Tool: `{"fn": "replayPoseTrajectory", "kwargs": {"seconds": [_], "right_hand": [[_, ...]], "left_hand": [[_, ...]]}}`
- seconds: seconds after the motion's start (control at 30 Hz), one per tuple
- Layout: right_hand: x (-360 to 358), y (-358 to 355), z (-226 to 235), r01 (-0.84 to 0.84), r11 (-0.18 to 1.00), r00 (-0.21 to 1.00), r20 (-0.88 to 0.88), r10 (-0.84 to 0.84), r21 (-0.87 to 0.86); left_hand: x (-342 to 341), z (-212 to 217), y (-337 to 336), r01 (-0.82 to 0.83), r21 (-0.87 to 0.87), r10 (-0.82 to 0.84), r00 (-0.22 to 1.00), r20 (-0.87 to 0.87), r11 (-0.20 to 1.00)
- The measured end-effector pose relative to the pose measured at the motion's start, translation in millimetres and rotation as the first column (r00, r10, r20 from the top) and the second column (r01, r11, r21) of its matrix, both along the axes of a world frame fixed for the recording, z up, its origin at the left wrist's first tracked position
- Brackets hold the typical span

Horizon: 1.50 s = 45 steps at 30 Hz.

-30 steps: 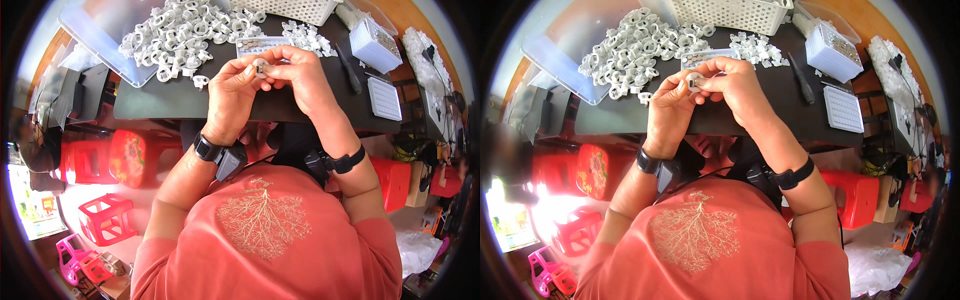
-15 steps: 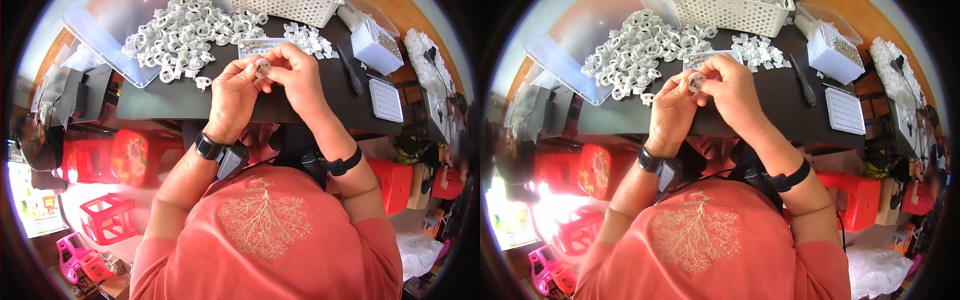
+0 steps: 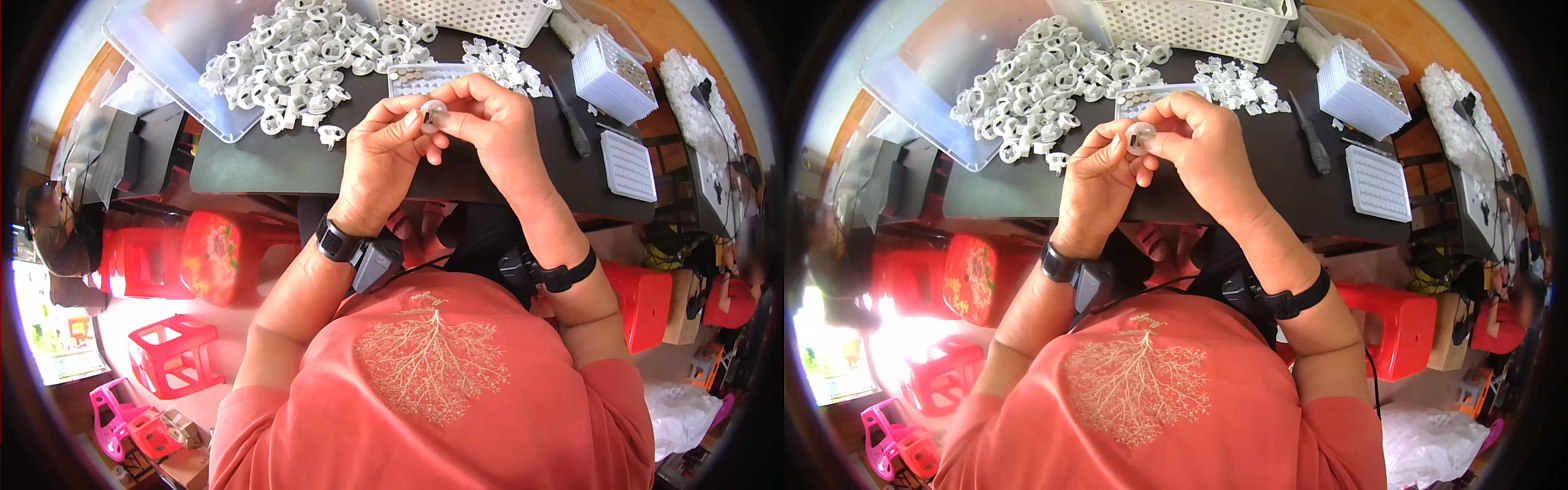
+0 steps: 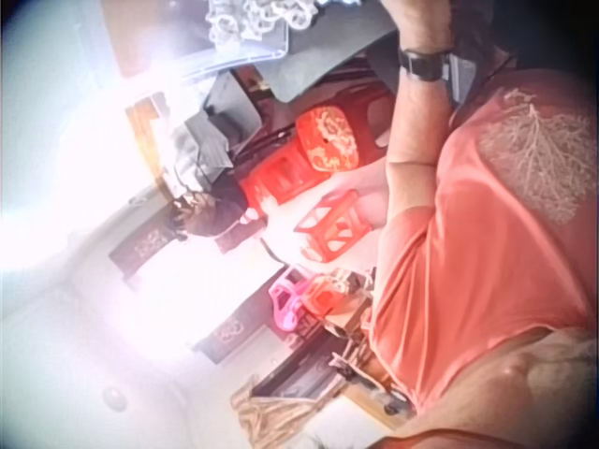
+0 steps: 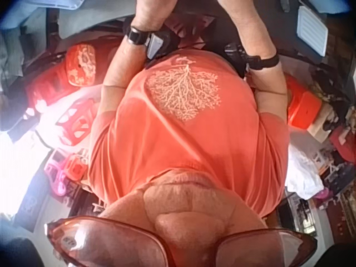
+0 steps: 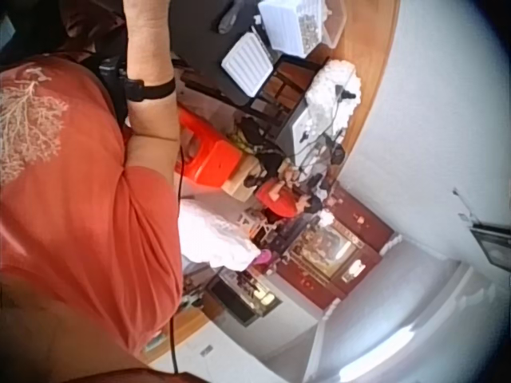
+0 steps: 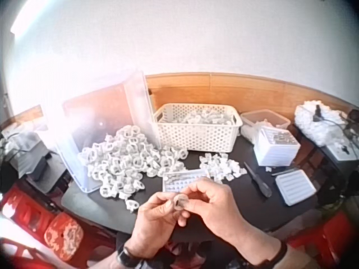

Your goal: Assembling small plastic components at a factory workbench using manual manipulation and a screwdriver.

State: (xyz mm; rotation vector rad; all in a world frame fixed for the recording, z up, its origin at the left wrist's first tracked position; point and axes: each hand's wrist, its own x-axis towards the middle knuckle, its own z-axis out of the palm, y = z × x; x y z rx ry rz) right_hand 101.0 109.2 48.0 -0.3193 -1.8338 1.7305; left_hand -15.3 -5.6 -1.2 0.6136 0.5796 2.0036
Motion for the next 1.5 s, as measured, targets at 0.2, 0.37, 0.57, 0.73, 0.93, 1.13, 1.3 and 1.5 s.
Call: {"fn": "replayPoseTrajectory", "kwargs": {"seconds": [0.2,0.37,0.57,0.73,0.93,1.13,1.3,1.5], "right_hand": [[0,-2,-8,0.078,0.986,0.995,-0.071,-0.068,0.146],[2,-3,-7,0.106,0.959,0.99,-0.123,-0.076,0.262],[6,-8,-4,0.07,0.986,0.985,-0.169,-0.043,0.152],[11,3,-5,0.099,0.844,0.983,-0.183,0.0,0.527],[10,2,-6,0.166,0.701,0.978,-0.206,-0.028,0.694],[7,-5,-14,0.224,0.66,0.968,-0.243,-0.064,0.717],[5,-6,-17,0.23,0.68,0.967,-0.24,-0.082,0.696],[3,-5,-18,0.251,0.657,0.959,-0.276,-0.068,0.71]], "left_hand": [[1,2,2,0.01,-0.008,-0.01,1.0,-0.015,1.0],[3,0,1,-0.039,-0.022,0.038,0.998,-0.04,0.999],[6,8,-3,-0.033,-0.036,0.031,0.998,-0.051,0.999],[8,9,-4,-0.064,-0.083,0.06,0.997,-0.048,0.995],[15,8,-4,-0.182,-0.106,0.166,0.975,-0.151,0.977],[17,10,-6,-0.243,-0.128,0.218,0.959,-0.183,0.962],[17,10,-4,-0.213,-0.104,0.196,0.969,-0.148,0.972],[17,9,-3,-0.213,-0.115,0.185,0.959,-0.215,0.97]]}}
